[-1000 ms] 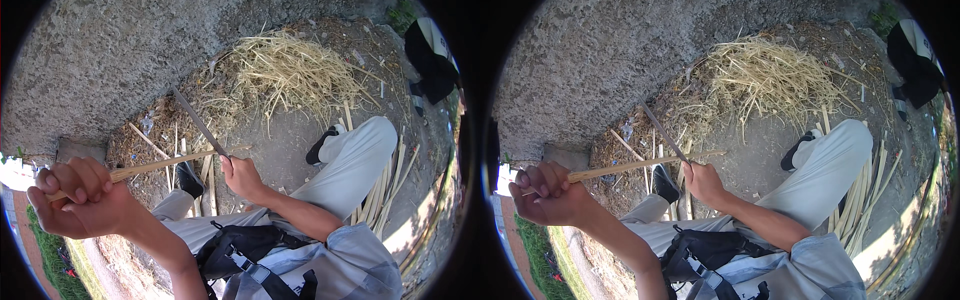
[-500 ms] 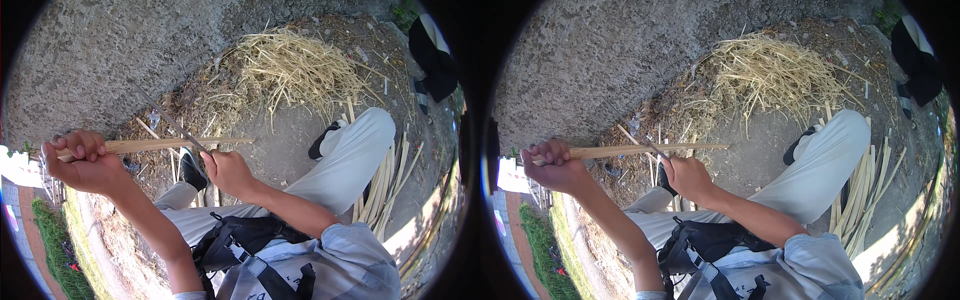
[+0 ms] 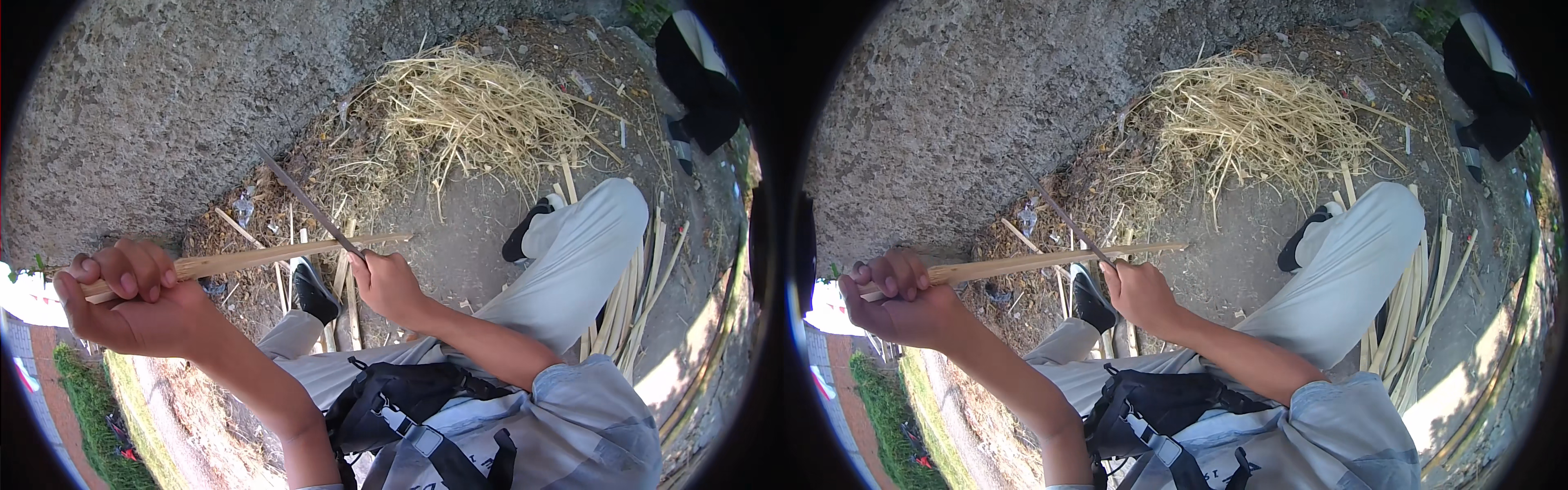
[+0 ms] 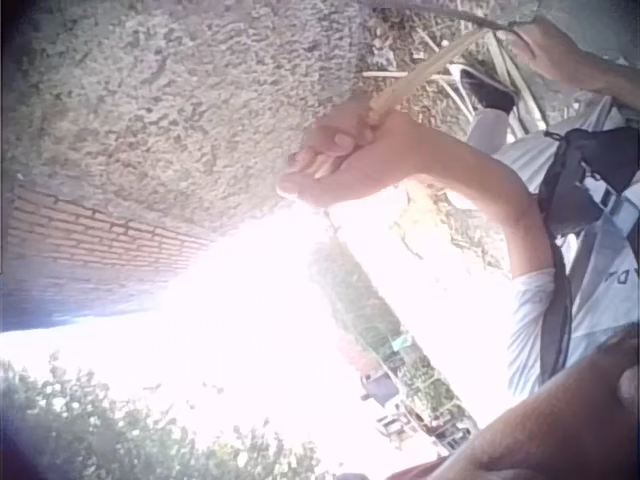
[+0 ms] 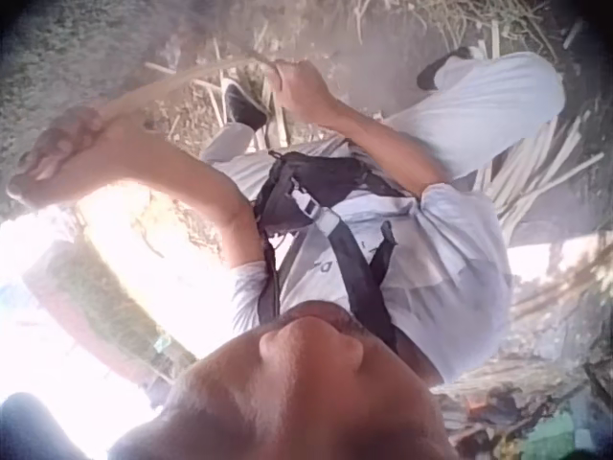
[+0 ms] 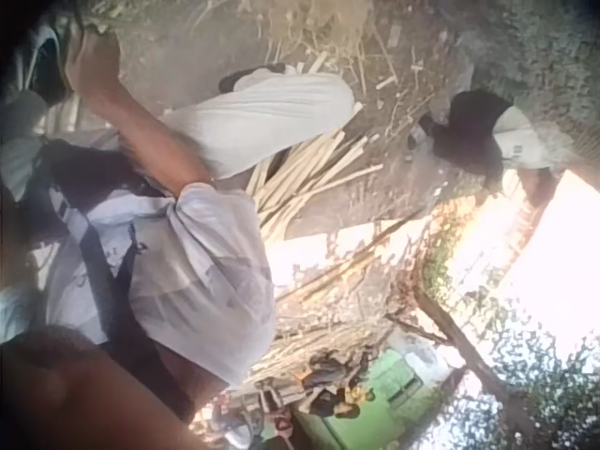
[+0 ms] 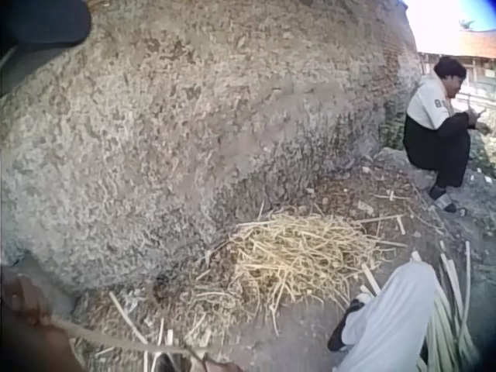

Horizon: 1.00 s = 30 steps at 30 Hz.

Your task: The person scrapes a bamboo strip with a knife, turns the strip over by hand, and then splits and shaves the bamboo strip lengthwise using the knife.

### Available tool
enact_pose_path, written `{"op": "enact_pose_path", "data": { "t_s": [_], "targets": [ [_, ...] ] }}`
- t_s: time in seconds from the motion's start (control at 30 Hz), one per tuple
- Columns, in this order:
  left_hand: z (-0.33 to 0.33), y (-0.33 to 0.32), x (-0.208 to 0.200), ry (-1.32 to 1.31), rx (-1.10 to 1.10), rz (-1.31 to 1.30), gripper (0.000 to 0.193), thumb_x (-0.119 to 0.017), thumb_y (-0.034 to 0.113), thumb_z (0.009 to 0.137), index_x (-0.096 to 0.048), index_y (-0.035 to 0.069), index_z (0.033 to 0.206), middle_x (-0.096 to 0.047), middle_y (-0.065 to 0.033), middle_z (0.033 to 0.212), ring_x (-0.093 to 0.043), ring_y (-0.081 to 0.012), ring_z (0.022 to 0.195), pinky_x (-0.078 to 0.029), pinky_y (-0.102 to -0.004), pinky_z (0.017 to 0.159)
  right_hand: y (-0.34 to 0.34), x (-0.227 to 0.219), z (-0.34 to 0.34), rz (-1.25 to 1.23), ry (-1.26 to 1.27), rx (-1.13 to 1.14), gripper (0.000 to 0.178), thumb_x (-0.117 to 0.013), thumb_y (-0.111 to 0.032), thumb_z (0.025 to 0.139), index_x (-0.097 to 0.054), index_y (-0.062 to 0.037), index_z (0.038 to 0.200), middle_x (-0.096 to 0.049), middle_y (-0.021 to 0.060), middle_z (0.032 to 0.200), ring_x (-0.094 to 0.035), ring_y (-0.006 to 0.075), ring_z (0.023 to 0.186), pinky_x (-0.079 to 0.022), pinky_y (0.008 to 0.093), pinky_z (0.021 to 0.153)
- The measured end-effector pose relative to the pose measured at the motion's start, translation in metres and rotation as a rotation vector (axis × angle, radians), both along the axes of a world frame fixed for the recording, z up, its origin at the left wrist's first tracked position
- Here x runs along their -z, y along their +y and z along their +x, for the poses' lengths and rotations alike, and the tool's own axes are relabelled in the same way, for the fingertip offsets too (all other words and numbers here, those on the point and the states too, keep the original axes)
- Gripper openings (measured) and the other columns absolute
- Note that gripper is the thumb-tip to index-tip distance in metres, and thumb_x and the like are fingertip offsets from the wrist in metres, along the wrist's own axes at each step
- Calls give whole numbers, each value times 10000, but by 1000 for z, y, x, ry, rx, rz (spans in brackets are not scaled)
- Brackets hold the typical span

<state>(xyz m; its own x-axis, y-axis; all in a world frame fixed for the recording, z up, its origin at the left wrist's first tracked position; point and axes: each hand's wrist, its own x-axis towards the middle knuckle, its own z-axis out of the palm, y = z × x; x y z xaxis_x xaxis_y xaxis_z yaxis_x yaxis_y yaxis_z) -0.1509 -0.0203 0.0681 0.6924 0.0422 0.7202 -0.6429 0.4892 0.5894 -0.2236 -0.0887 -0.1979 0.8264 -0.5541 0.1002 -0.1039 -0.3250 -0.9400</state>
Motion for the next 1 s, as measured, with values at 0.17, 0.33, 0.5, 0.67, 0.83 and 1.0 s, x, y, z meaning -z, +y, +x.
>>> {"op": "enact_pose_path", "data": {
  "t_s": [0.17,0.33,0.5,0.67,0.83,1.0],
  "targets": [
    [13,7,-2,46,-144,-84,295,-532,326,914,-542,109,715,-368,11,473,-223,-60,343,-195,-222,295,-15,95,4,22,285,38,413,-477,-253,965,-621,61,738,-603,287,654,-613,460,601,-513,492,559],
    [12,7,7,21,5,-22,293,-539,324,910,-541,108,713,-368,13,473,-233,-59,352,-203,-220,308,-27,87,7,99,393,-30,416,-461,-231,969,-625,82,750,-604,295,648,-624,463,641,-519,509,633],
    [12,15,-3,-20,3,12,289,-552,317,900,-535,110,699,-368,13,481,-244,-61,361,-215,-215,323,1,-9,3,11,-125,-90,381,-496,-238,953,-624,66,764,-561,278,573,-584,463,583,-491,531,601],
    [24,1,-2,62,-165,-72,265,-590,311,884,-518,117,718,-356,17,490,-266,-61,363,-216,-217,329,-25,135,2,140,476,-3,406,-438,-241,970,-638,69,802,-613,295,675,-636,464,711,-520,514,670],
    [30,-2,2,67,-134,-29,261,-592,311,880,-513,119,722,-355,21,494,-293,-59,383,-226,-215,345,-19,93,11,112,448,-63,424,-421,-254,973,-644,70,815,-620,310,709,-638,478,757,-520,522,705],
    [16,-9,-10,31,-135,-30,255,-588,301,874,-507,111,723,-354,24,499,-294,-59,382,-224,-216,347,-11,58,12,32,226,-48,361,-466,-227,950,-656,61,843,-625,317,749,-636,480,768,-516,528,725]
  ]
}}
